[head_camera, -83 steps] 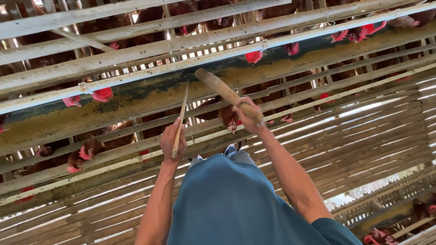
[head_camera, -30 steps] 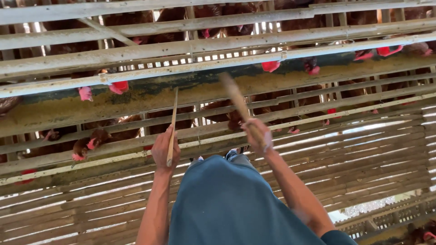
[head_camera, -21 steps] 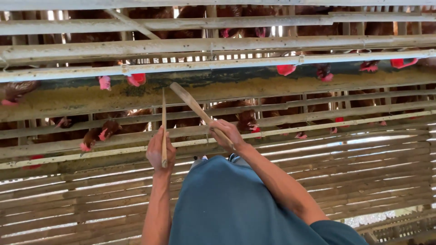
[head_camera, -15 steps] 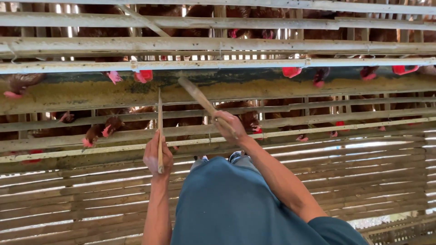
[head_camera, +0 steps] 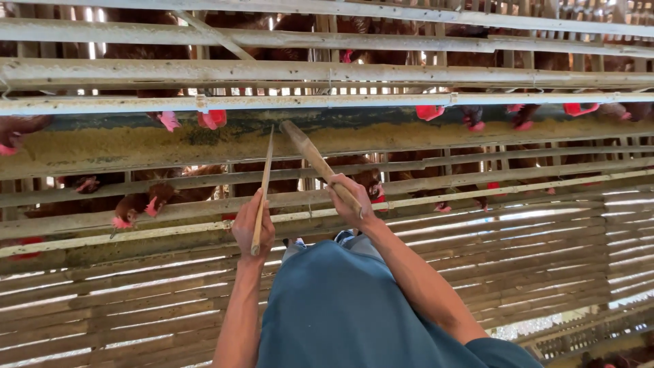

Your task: Cleaning a long feeding trough in a chicken coop using wooden scrapers to remove old feed and debris.

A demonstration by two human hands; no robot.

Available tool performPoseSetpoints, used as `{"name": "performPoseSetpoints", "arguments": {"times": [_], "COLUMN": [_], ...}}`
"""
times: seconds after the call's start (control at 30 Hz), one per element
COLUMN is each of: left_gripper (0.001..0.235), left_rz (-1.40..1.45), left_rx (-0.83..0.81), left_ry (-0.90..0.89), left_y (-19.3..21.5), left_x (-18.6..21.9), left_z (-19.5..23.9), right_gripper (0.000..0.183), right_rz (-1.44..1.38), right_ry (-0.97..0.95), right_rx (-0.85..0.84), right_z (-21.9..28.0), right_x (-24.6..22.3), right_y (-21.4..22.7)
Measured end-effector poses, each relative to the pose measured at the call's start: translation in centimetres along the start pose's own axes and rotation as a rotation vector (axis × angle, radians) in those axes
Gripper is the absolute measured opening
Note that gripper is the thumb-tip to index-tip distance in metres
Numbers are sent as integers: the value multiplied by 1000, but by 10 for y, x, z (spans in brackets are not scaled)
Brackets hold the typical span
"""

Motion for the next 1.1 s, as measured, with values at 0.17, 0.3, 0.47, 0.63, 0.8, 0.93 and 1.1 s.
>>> {"name": "performPoseSetpoints", "arguments": {"times": [0.17,0.3,0.47,0.63,0.8,0.93,1.1], "left_gripper": [29,32,32,34,31,32,34], "left_rz": [26,14,120,72,37,-29,-29], "left_rx": [-40,-90,-163,-258,-267,-247,-263], "left_ry": [15,20,46,-7,-3,-11,44], "left_y": [-11,-26,-33,-45,-46,-42,-49], "left_x": [13,6,25,36,43,58,83], "left_z": [-5,9,2,0,3,14,23], "right_gripper": [12,18,21,15,17,16,16], "right_rz": [128,328,252,160,172,265,188], "right_ry": [-61,13,-72,-90,-11,-15,-39], "right_rx": [123,282,358,176,281,234,208], "right_z": [20,44,81,74,86,90,96], "right_x": [39,55,85,20,29,79,90], "right_y": [47,89,76,59,83,100,115]}}
Point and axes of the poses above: each hand's wrist, its own z-axis away from the middle knuckle, its own y-axis out of the back of the hand, x = y × z, the point moved 5 cm from there along -z, towards the middle knuckle, and after that the axes turned 2 degrees about y, right-handed, at the moved point
